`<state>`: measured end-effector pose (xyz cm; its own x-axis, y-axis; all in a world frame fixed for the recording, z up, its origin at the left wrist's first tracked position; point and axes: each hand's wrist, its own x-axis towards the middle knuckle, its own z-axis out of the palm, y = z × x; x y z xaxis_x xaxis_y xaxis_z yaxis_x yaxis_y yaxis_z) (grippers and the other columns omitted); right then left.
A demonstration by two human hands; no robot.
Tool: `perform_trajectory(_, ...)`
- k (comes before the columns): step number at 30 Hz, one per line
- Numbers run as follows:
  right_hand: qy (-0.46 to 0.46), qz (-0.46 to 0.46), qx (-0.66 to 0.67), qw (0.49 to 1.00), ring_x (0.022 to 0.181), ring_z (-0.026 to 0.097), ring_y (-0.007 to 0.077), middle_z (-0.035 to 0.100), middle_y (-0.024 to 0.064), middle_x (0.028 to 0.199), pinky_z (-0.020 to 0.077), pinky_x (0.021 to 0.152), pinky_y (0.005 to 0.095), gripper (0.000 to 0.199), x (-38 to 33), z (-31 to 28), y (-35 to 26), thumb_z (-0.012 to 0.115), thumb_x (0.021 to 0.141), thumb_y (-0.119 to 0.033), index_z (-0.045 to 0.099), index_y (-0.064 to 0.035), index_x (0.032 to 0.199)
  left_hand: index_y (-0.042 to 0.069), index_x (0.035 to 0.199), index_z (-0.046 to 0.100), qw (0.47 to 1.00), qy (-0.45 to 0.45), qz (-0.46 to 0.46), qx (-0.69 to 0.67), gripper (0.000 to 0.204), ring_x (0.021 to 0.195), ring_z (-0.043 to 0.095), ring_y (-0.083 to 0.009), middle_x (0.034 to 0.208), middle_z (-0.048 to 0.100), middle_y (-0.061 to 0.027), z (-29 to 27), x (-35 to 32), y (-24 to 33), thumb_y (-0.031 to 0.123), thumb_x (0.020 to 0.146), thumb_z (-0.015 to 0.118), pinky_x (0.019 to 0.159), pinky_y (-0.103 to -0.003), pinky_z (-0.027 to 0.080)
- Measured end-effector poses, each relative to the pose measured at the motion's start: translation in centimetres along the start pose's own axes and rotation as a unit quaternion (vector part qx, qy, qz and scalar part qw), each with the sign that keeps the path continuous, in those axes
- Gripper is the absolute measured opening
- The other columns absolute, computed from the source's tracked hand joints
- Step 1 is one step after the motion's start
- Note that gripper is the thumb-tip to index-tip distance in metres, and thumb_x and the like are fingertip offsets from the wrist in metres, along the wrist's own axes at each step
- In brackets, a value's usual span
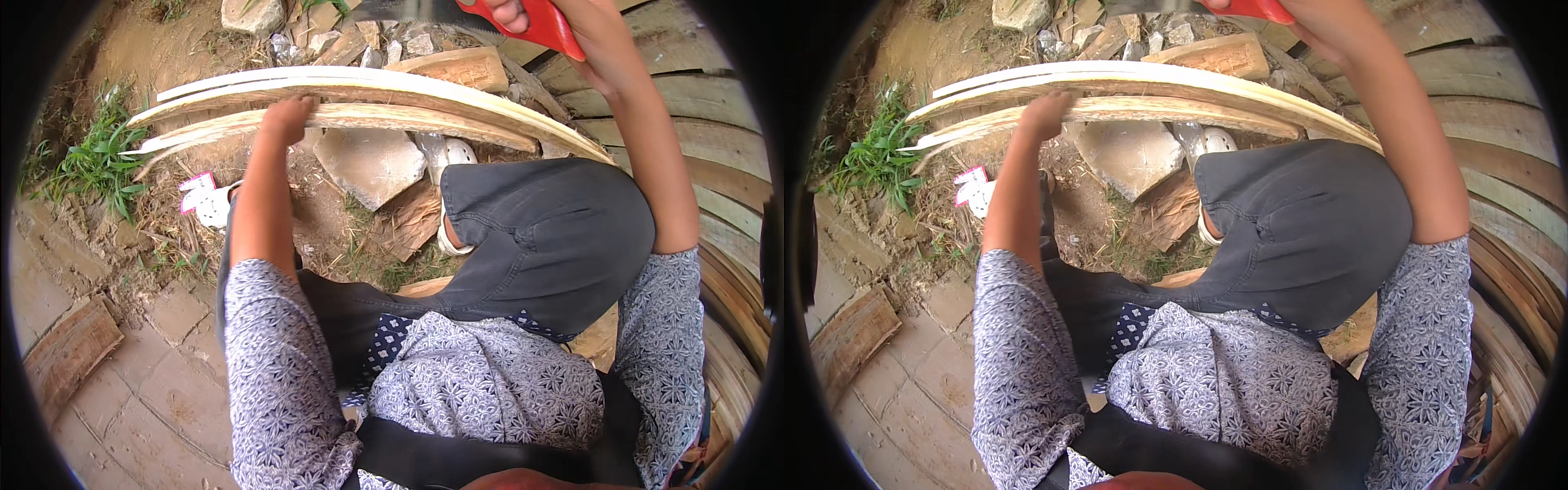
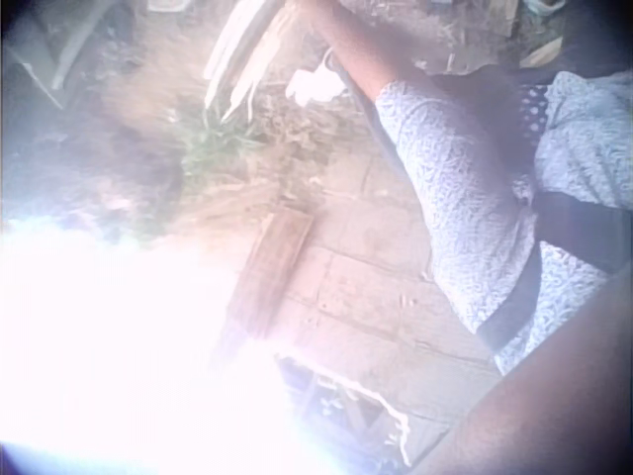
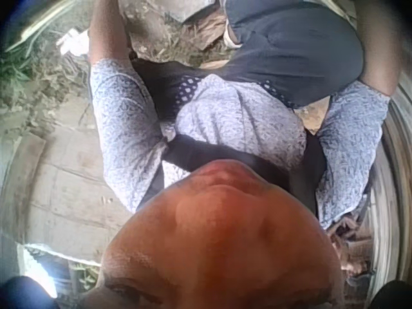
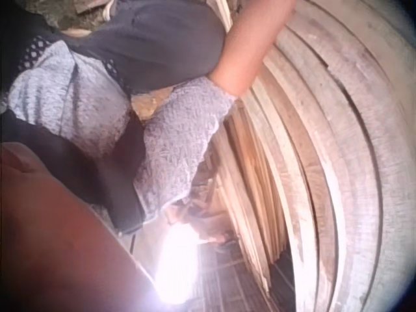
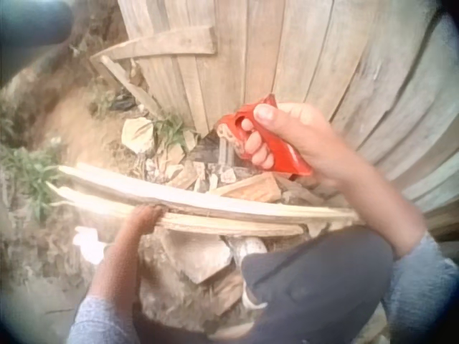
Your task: The person walks through a cluttered area, picks up a thin wooden strip, and uses a red-handled hand saw to cut it into smaller pieces. The person holds the wood with one hand and saws with the other, then places the cut pieces on the ground.
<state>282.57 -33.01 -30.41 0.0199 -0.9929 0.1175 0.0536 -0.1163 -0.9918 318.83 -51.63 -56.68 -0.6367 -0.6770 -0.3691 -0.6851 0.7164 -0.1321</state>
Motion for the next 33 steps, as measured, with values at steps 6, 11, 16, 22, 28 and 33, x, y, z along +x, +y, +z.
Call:
perform_trajectory(6, 0.016, -0.067, 0.016, 0.997, 0.072, 0.065, 0.0103, 0.069, 0.0065, 0.085, 0.0552, 0.068, 0.0234, 0.039, -1.8, -1.1, -2.7, 0.061, 0.101, -0.038, 0.063, 0.0002, 0.106, 0.006, 0.123, 0.062, 0.997, -0.048, -0.041, 0.051, 0.05, 0.113, 0.062, -0.0402, 0.114, 0.068, -0.0213, -15.6, -5.9, -3.3, -0.003, 0.074, 0.057, 0.097, -0.046, 0.05)
perform_trajectory(11, 0.044, -0.062, 0.027, 0.997, 0.071, 0.064, 0.0103, 0.069, 0.0066, 0.085, 0.0545, 0.067, 0.0235, 0.038, -4.4, 0.3, -6.5, 0.062, 0.101, -0.038, 0.063, -0.0004, 0.104, 0.007, 0.118, 0.064, 0.99, -0.012, -0.083, 0.112, 0.045, 0.106, 0.066, -0.0381, 0.108, 0.071, -0.0187, -22.9, -14.9, -4.0, 0.003, 0.074, 0.06, 0.089, -0.049, 0.054)
perform_trajectory(16, 0.037, -0.077, 0.053, 0.995, 0.068, 0.063, 0.0103, 0.069, 0.0069, 0.083, 0.0536, 0.066, 0.0233, 0.038, -7.0, 1.6, -8.3, 0.062, 0.1, -0.039, 0.063, -0.0008, 0.102, 0.007, 0.115, 0.061, 0.982, 0.028, -0.112, 0.152, 0.045, 0.103, 0.065, -0.0396, 0.103, 0.07, -0.0197, -27.9, -23.0, -3.6, 0.002, 0.07, 0.064, 0.086, -0.049, 0.052)
perform_trajectory(22, 0.014, -0.09, 0.038, 0.995, 0.069, 0.064, 0.0107, 0.068, 0.0058, 0.082, 0.0535, 0.065, 0.0245, 0.037, -10.3, 3.0, -9.9, 0.063, 0.1, -0.037, 0.064, -0.0004, 0.102, 0.006, 0.107, 0.06, 0.97, 0.04, -0.123, 0.207, 0.038, 0.101, 0.065, -0.0378, 0.101, 0.069, -0.0164, -29.8, -29.2, -2.1, 0.005, 0.07, 0.066, 0.085, -0.047, 0.054)
perform_trajectory(28, -0.016, -0.056, 0.003, 0.998, 0.072, 0.067, 0.0181, 0.07, 0.0076, 0.085, 0.056, 0.068, 0.0301, 0.033, -12.3, 3.5, -9.8, 0.066, 0.098, -0.03, 0.065, 0.0006, 0.108, 0.007, 0.11, 0.059, 0.954, 0.035, -0.213, 0.209, 0.039, 0.1, 0.067, -0.0346, 0.102, 0.069, -0.0147, -34.8, -36.5, -1.7, 0.007, 0.072, 0.066, 0.087, -0.047, 0.055)
perform_trajectory(33, -0.039, -0.072, -0.066, 0.994, 0.08, 0.064, 0.0079, 0.069, 0.0044, 0.094, 0.054, 0.073, 0.023, 0.037, -12.2, 3.5, -7.7, 0.063, 0.1, -0.034, 0.065, -0.001, 0.116, 0.008, 0.122, 0.059, 0.943, -0.021, -0.278, 0.183, 0.04, 0.101, 0.07, -0.0275, 0.106, 0.071, -0.012, -33.2, -36.6, 0.9, 0.024, 0.085, 0.062, 0.085, -0.041, 0.059)
